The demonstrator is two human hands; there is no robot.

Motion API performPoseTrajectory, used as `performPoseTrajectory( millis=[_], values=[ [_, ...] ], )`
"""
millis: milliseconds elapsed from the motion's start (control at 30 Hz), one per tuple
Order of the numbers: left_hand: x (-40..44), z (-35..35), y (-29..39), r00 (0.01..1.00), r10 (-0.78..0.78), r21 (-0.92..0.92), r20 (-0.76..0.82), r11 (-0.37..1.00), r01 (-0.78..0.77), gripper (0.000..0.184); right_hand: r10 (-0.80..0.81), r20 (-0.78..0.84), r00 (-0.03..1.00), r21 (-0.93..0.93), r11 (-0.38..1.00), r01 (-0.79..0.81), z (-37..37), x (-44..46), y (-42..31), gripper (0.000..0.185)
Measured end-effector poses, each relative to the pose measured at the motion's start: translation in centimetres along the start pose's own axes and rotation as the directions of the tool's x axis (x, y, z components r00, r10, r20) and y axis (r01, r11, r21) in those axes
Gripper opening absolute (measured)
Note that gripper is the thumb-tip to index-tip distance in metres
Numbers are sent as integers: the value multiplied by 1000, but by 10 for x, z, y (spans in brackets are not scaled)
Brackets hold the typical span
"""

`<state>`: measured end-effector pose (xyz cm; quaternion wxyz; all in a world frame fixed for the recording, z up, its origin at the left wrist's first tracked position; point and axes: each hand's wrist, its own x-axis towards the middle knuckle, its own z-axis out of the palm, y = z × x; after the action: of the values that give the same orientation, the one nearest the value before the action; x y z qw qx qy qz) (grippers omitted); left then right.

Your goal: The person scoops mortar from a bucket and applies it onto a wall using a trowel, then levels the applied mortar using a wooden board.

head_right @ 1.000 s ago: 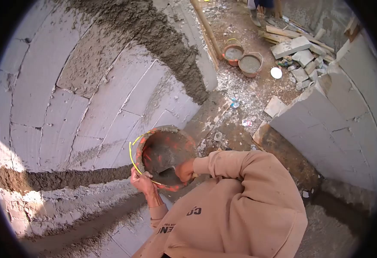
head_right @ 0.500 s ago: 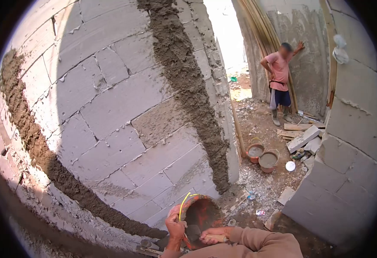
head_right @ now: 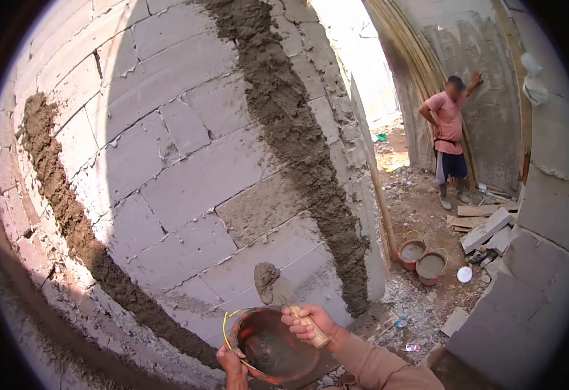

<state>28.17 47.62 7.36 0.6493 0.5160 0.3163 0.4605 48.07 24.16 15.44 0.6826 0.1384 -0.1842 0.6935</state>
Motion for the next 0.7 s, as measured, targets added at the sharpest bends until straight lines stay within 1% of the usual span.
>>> performPoseTrajectory(
  millis=[67,100,133,167,200,233,267,300,333,367,400,433,467,500,567,633,700],
  values=[
    [2,8,3,998,36,60,-41,998,-34,30,-147,26,989,-207,967,150,57,12,-47,26],
    [-2,12,6,995,49,54,-89,998,-44,27,-245,52,968,-356,901,247,91,16,-66,25],
    [-1,21,7,989,66,39,-132,997,-62,24,-331,102,938,-500,798,336,131,21,-89,25],
    [0,26,6,981,77,28,-179,997,-74,21,-415,177,892,-630,649,427,169,24,-110,25],
    [3,25,3,980,82,69,-179,995,-70,16,-481,279,831,-716,473,514,207,26,-129,25],
    [2,23,1,976,84,98,-201,993,-65,16,-510,400,761,-742,306,596,244,28,-148,24],
    [3,27,1,968,87,112,-234,992,-62,16,-532,490,691,-761,125,636,282,29,-165,24],
    [3,29,2,958,90,136,-272,989,-55,16,-560,591,581,-734,-73,676,319,30,-177,23],
    [3,31,3,947,91,151,-307,987,-46,15,-526,705,477,-672,-278,687,353,31,-194,22],
    [3,33,4,936,93,172,-340,984,-35,15,-451,818,357,-557,-468,686,385,32,-208,23],
    [2,35,6,924,91,189,-371,982,-20,15,-350,906,238,-414,-621,665,417,32,-224,23],
    [1,38,5,913,85,206,-400,979,-1,15,-267,953,142,-297,-735,610,448,30,-238,25],
    [1,41,5,901,80,220,-426,975,18,15,-91,994,62,-111,-829,548,478,25,-254,24],
    [1,44,6,890,76,232,-449,972,34,15,-3,1000,0,-2,-880,474,503,20,-264,23],
    [1,50,5,868,56,245,-494,967,77,15,127,989,-76,144,-945,292,541,15,-285,22],
    [0,52,5,846,40,263,-531,957,120,14,227,969,-101,237,-966,99,573,11,-302,22],
    [3,55,4,829,25,265,-559,953,150,14,282,955,-94,274,-957,-92,594,11,-322,21]
  ],
)
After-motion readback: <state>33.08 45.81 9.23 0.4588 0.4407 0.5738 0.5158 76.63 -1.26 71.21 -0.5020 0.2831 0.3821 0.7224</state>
